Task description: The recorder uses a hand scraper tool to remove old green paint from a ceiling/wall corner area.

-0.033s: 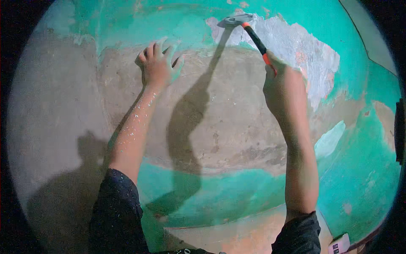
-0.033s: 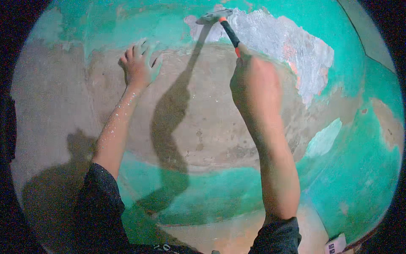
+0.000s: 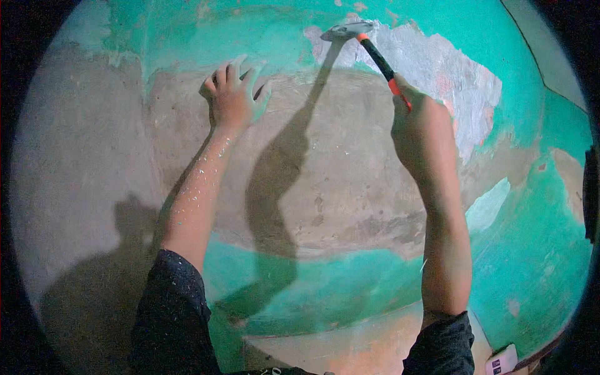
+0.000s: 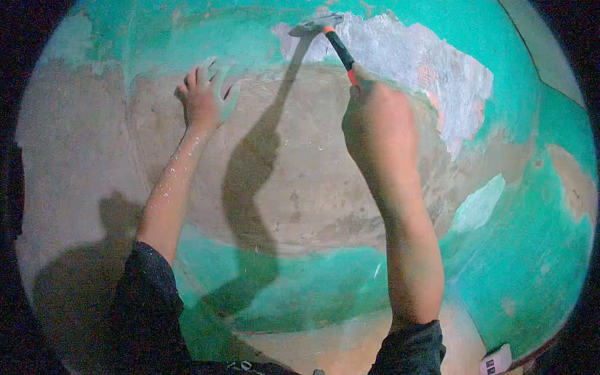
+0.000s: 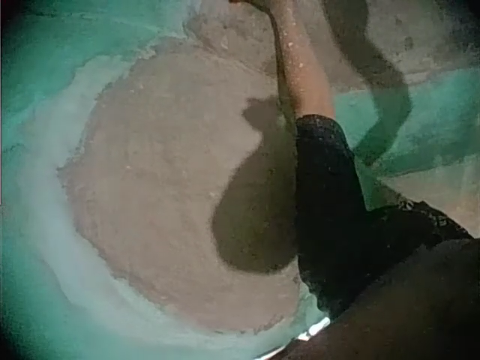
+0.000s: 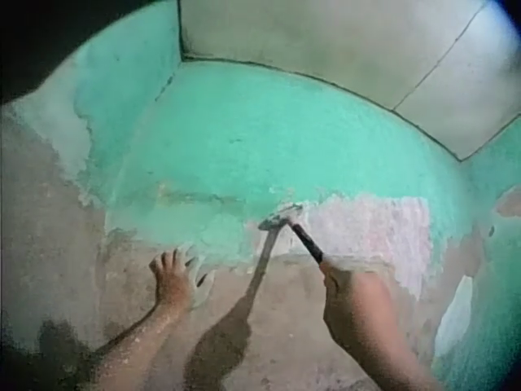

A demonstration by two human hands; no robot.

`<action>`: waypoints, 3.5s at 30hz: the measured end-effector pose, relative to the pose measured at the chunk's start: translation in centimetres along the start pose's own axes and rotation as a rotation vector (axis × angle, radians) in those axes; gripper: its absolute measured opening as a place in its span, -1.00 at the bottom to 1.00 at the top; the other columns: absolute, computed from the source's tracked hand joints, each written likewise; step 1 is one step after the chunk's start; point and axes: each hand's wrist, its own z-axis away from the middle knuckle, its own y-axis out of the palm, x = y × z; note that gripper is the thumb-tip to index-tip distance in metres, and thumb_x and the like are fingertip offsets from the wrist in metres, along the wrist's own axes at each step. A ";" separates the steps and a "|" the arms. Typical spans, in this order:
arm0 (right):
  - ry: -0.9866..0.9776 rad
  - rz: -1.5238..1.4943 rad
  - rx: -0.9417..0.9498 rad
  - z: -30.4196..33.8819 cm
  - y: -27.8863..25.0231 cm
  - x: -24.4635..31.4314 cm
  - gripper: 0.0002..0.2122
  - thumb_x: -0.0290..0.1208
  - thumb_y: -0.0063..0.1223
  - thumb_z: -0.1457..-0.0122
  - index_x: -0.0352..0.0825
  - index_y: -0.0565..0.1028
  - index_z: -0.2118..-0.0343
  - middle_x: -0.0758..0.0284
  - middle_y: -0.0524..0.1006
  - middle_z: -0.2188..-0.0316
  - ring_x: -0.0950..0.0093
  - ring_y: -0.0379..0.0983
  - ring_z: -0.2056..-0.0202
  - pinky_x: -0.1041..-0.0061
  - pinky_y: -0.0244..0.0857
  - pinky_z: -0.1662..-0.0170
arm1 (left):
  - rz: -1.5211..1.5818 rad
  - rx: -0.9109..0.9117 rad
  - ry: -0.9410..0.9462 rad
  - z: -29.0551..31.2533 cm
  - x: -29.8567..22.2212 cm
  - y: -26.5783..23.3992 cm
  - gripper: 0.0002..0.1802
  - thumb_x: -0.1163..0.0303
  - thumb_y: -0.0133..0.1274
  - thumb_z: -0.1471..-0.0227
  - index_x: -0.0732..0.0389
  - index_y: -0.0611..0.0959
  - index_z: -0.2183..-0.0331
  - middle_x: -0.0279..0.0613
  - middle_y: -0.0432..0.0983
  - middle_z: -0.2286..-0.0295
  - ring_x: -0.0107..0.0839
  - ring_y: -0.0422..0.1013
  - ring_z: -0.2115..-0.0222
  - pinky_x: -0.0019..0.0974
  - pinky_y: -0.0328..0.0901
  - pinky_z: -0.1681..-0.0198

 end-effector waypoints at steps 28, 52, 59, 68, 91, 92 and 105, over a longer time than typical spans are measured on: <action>0.037 0.049 0.026 -0.6 0.6 1.7 -0.71 -0.35 0.00 -0.34 -0.19 0.62 -0.06 -0.13 0.60 0.36 -0.10 0.58 0.25 0.04 0.46 0.16 | -0.010 -0.031 0.023 0.0 -0.1 -0.1 -0.40 -0.05 0.22 -0.08 -0.10 0.59 -0.13 -0.16 0.33 -0.18 -0.05 0.21 -0.18 0.18 0.09 -0.14; 0.059 0.081 0.097 -0.4 -1.1 2.2 -0.70 -0.34 0.01 -0.34 -0.09 0.64 -0.07 -0.10 0.62 0.33 -0.05 0.61 0.25 0.08 0.47 0.18 | 0.032 -0.020 0.003 0.4 0.4 0.6 -0.37 -0.03 0.24 -0.09 -0.21 0.56 -0.19 -0.16 0.35 -0.18 -0.04 0.21 -0.19 0.22 0.07 -0.16; -0.008 0.037 0.002 -0.4 0.0 1.9 -0.70 -0.36 0.07 -0.33 -0.20 0.62 -0.09 -0.19 0.50 0.39 -0.11 0.56 0.34 0.21 0.42 0.26 | -0.011 0.003 0.000 0.1 0.2 0.1 -0.38 -0.03 0.24 -0.09 -0.16 0.57 -0.18 -0.17 0.35 -0.18 -0.04 0.22 -0.18 0.20 0.07 -0.18; 0.004 0.022 0.059 -0.3 -1.2 1.8 -0.69 -0.38 0.06 -0.32 -0.17 0.62 -0.09 -0.19 0.50 0.41 -0.13 0.55 0.31 0.15 0.41 0.25 | 0.029 -0.014 0.009 -0.3 0.4 0.1 -0.39 -0.03 0.23 -0.08 -0.15 0.58 -0.16 -0.16 0.33 -0.17 -0.06 0.18 -0.21 0.22 0.02 -0.20; -0.025 -0.059 0.055 0.7 -0.4 2.7 -0.68 -0.39 0.06 -0.32 -0.18 0.61 -0.11 -0.16 0.56 0.37 -0.04 0.60 0.30 0.18 0.45 0.20 | -0.055 0.009 -0.002 0.2 0.3 -0.3 -0.39 -0.06 0.22 -0.09 -0.13 0.59 -0.15 -0.21 0.34 -0.19 -0.08 0.21 -0.18 0.15 0.07 -0.17; -0.016 -0.008 0.081 0.8 -1.0 2.1 -0.68 -0.39 0.04 -0.33 -0.15 0.60 -0.12 -0.16 0.55 0.35 -0.04 0.60 0.29 0.15 0.44 0.20 | -0.036 0.005 0.000 0.2 -0.2 -0.3 -0.39 -0.06 0.22 -0.08 -0.13 0.60 -0.15 -0.21 0.34 -0.18 -0.09 0.21 -0.18 0.16 0.07 -0.17; -0.069 0.054 -0.017 0.3 0.9 1.3 -0.68 -0.41 -0.04 -0.36 -0.14 0.59 -0.12 -0.07 0.62 0.35 -0.07 0.60 0.26 -0.02 0.45 0.20 | -0.030 -0.010 0.004 -0.2 0.3 0.1 -0.40 -0.06 0.23 -0.08 -0.08 0.62 -0.12 -0.18 0.36 -0.17 -0.06 0.21 -0.18 0.17 0.07 -0.16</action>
